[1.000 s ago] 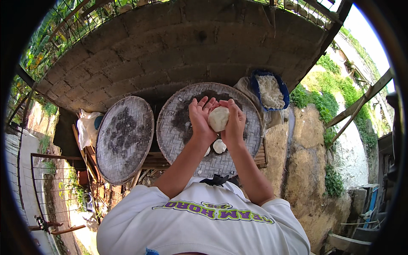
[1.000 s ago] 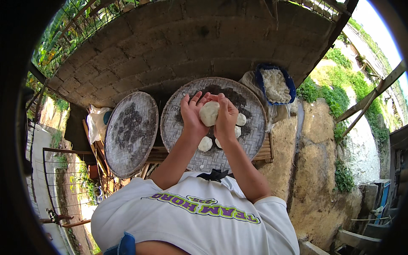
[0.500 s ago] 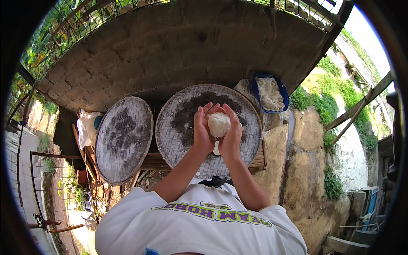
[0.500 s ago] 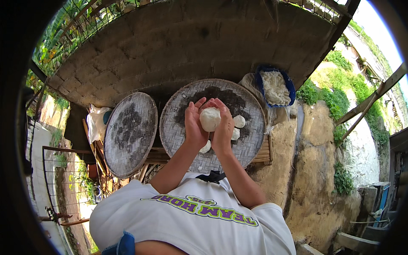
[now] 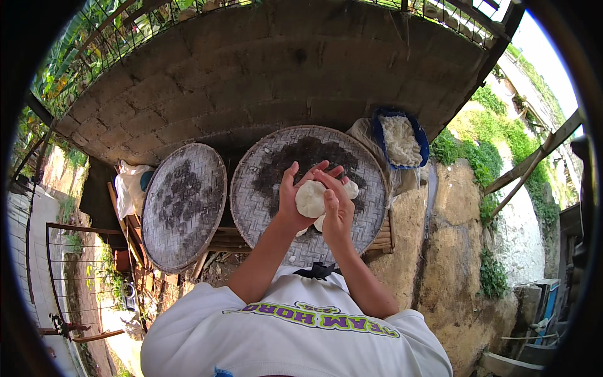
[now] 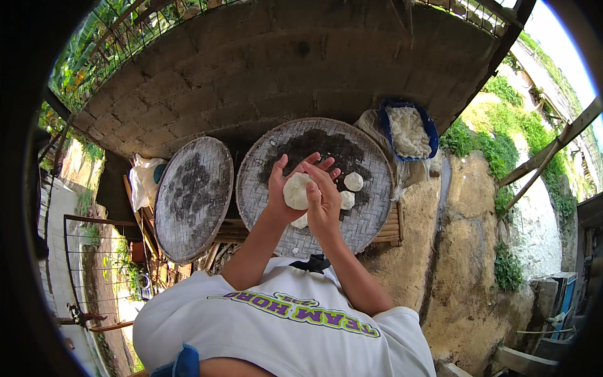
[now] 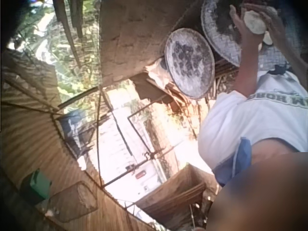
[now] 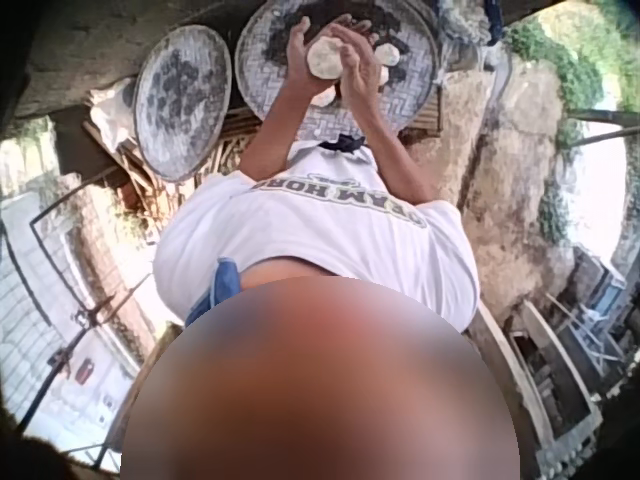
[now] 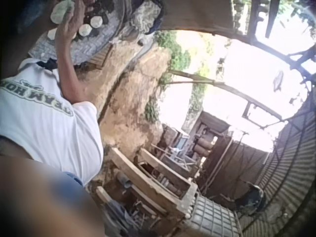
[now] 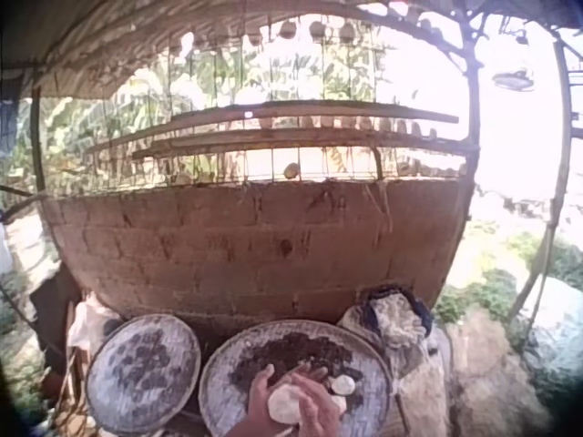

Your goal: The person repeatedly takes portions of white dough from a blue container, rolls them into balls between their hands, and places them on a large woven tray. The process continues throughout the clip, accumulating many dough balls on the tray.

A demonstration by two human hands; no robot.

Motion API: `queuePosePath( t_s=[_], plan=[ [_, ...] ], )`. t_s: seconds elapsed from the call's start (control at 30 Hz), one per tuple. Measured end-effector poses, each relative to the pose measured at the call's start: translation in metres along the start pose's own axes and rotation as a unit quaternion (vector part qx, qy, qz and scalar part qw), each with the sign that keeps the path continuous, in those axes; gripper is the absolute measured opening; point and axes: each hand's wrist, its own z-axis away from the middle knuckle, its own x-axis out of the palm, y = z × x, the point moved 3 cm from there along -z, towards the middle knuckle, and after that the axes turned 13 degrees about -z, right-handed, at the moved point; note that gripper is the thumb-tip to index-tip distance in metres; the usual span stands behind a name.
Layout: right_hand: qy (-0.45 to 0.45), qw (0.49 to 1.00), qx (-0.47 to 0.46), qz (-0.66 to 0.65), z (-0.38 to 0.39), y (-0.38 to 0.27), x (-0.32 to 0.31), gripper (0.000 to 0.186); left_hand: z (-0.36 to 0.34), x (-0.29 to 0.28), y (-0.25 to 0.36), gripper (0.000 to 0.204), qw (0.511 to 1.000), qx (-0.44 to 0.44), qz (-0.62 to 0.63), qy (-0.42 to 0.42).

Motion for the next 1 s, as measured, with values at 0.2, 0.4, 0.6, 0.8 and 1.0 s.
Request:
queuePosePath(
  t_s=[0.2,0.4,0.6,0.8,1.0],
  plan=[
    [0.097,0.96,0.163,-0.205,0.009,0.009,-0.004,0.027,0.0,-0.002,0.002,0.071,0.984,0.025,-0.144,0.104],
    [-0.008,0.997,-0.022,0.079,0.018,0.0,0.009,0.056,0.003,0.002,-0.006,0.077,0.997,-0.007,0.077,-0.008],
    [0.07,0.979,0.184,-0.058,0.016,0.012,0.007,0.036,0.006,-0.004,0.01,0.061,0.975,0.125,-0.124,0.138],
    [0.011,0.988,0.071,-0.137,0.004,0.003,0.012,0.052,0.009,0.004,0.003,0.063,0.993,0.059,0.012,0.103],
    [0.071,0.969,0.202,-0.125,0.008,0.007,0.013,0.041,0.013,0.009,0.01,0.043,0.868,0.279,-0.386,0.141]
  ],
)
